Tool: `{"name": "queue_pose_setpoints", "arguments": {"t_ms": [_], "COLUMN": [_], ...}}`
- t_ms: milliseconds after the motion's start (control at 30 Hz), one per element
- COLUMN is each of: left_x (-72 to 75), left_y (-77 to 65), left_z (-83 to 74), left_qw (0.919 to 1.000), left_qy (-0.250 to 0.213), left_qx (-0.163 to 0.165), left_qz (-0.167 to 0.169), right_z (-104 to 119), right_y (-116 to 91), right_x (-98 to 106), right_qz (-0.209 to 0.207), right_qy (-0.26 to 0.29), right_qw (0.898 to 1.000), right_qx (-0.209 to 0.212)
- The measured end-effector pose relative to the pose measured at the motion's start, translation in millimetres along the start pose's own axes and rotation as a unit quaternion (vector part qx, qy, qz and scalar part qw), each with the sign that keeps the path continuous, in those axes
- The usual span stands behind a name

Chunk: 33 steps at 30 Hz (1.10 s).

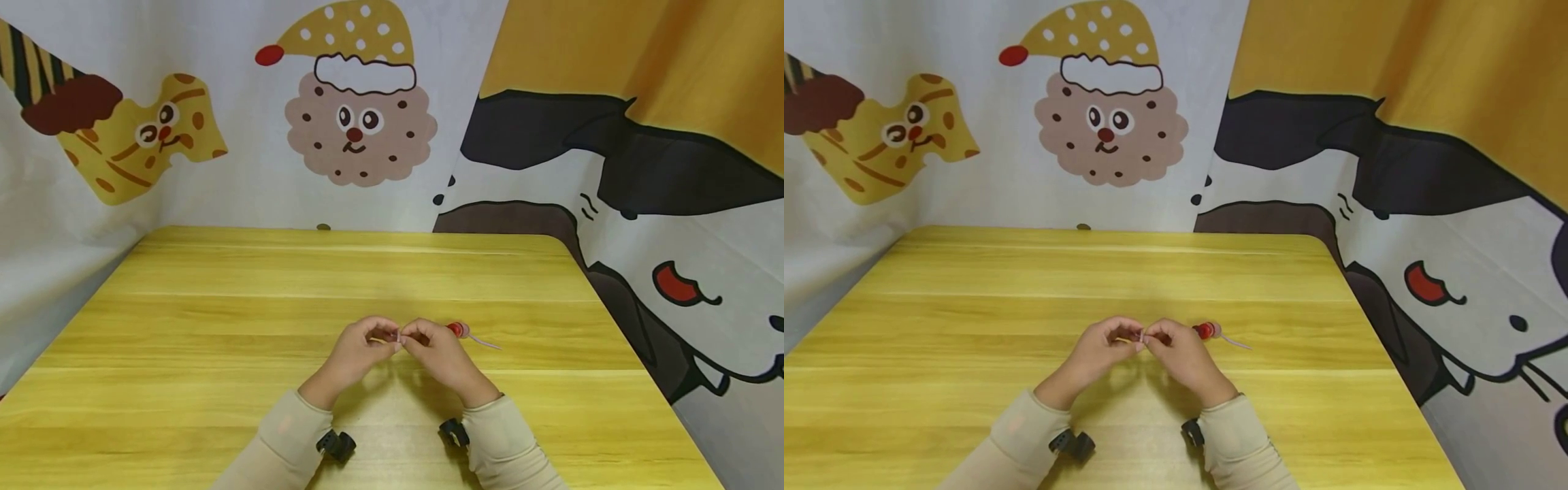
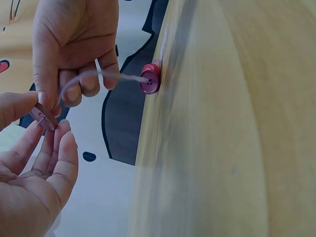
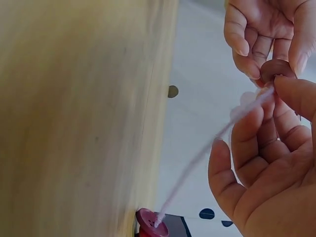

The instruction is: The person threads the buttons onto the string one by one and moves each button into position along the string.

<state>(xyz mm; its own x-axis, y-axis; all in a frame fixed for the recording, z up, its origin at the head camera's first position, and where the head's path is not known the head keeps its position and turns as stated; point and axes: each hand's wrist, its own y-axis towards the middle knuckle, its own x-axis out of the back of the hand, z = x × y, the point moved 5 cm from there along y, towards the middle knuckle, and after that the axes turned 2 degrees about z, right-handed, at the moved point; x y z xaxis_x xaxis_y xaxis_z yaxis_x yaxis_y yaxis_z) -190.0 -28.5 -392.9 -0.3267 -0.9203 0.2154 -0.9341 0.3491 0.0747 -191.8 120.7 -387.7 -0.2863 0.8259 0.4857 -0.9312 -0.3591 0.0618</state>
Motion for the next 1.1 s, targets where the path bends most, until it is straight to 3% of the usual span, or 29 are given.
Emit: {"name": "queue_pose_setpoints", "arguments": {"t_ms": [500,900,1100], "left_x": [2.2,2.7,3.8], "left_y": [1.2,0.4,-0.1], "left_z": [-0.5,-1.4,-0.7], "left_qw": [0.9999,0.9997,0.9997], "left_qy": [0.001,-0.007,-0.006], "left_qx": [0.004,-0.003,0.004], "left_qz": [-0.016,-0.022,-0.024], "right_z": [4.3,4.3,4.7], "right_y": [-0.1,3.9,3.1], "right_x": [-1.3,-5.2,-3.1], "right_qz": [0.003,-0.030,-0.034], "right_qy": [-0.010,-0.031,-0.024], "right_qw": [1.000,0.998,0.999], "right_qx": [0.009,0.038,0.020]}}
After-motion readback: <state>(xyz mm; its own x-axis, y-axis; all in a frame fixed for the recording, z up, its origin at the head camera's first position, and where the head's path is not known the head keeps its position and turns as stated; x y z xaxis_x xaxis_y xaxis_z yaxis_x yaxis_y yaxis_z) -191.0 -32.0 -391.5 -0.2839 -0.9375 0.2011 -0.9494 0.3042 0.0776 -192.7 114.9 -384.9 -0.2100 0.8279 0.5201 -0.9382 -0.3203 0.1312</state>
